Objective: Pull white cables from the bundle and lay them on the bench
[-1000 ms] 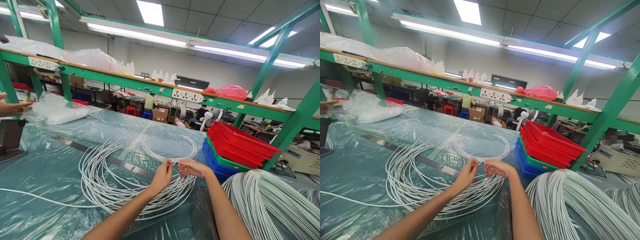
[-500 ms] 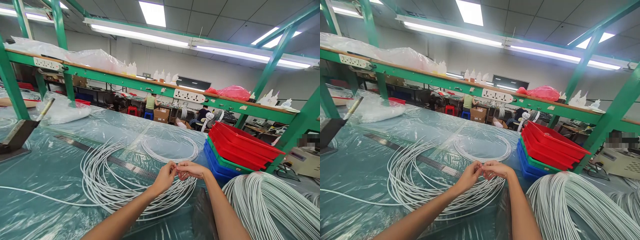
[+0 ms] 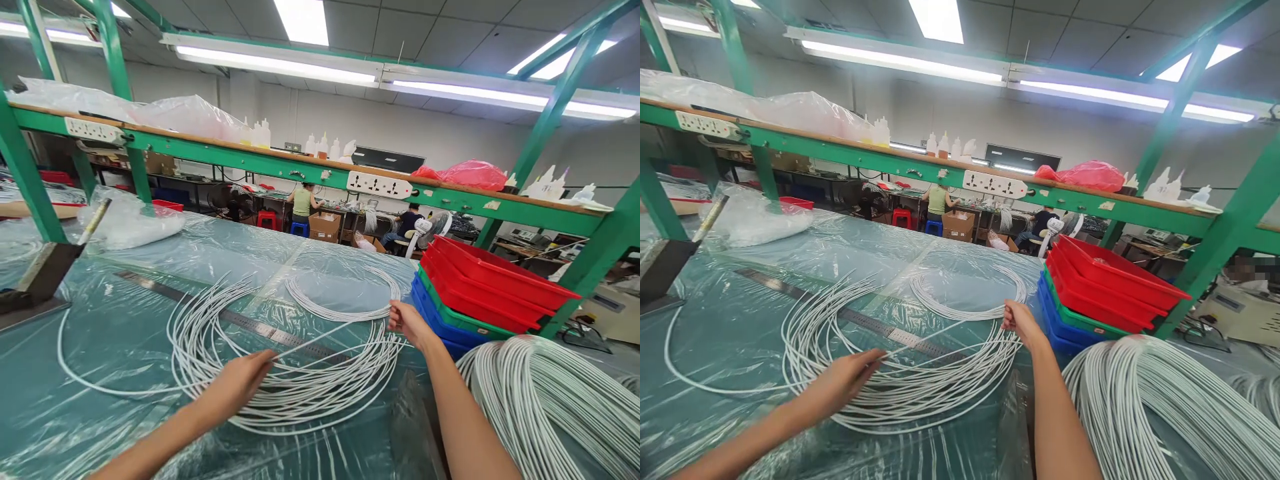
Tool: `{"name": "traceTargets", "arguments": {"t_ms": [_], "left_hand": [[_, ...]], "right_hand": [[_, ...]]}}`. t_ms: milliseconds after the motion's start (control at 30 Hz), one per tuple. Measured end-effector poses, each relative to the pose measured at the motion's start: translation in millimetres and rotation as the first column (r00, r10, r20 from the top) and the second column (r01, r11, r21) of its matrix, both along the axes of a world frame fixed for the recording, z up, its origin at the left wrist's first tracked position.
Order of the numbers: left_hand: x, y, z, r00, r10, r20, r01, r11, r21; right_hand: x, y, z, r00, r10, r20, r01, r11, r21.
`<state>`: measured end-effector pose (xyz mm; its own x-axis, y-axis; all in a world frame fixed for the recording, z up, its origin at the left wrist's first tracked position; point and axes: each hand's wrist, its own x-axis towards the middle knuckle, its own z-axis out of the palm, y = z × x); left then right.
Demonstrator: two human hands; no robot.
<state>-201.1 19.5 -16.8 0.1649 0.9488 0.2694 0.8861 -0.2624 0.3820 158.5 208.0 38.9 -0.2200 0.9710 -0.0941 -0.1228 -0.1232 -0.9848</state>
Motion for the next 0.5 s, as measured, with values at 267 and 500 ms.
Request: {"name": "traceTargets", "arguments": {"t_ms": [267, 500], "left_hand": [[-150, -35, 18.7, 0.836, 0.3, -0.46, -0.233, 0.952, 0.198], [-205, -53, 21.7, 0.657, 0.519, -0.547, -0.624, 0.781, -0.008]], "right_hand": [[14, -1, 1.2, 0.854, -0.512, 0.094, 0.519, 0.852, -0.072], [26, 9, -13.8, 0.763, -0.612, 0.207, 0.613, 0.787, 0.07]]}}
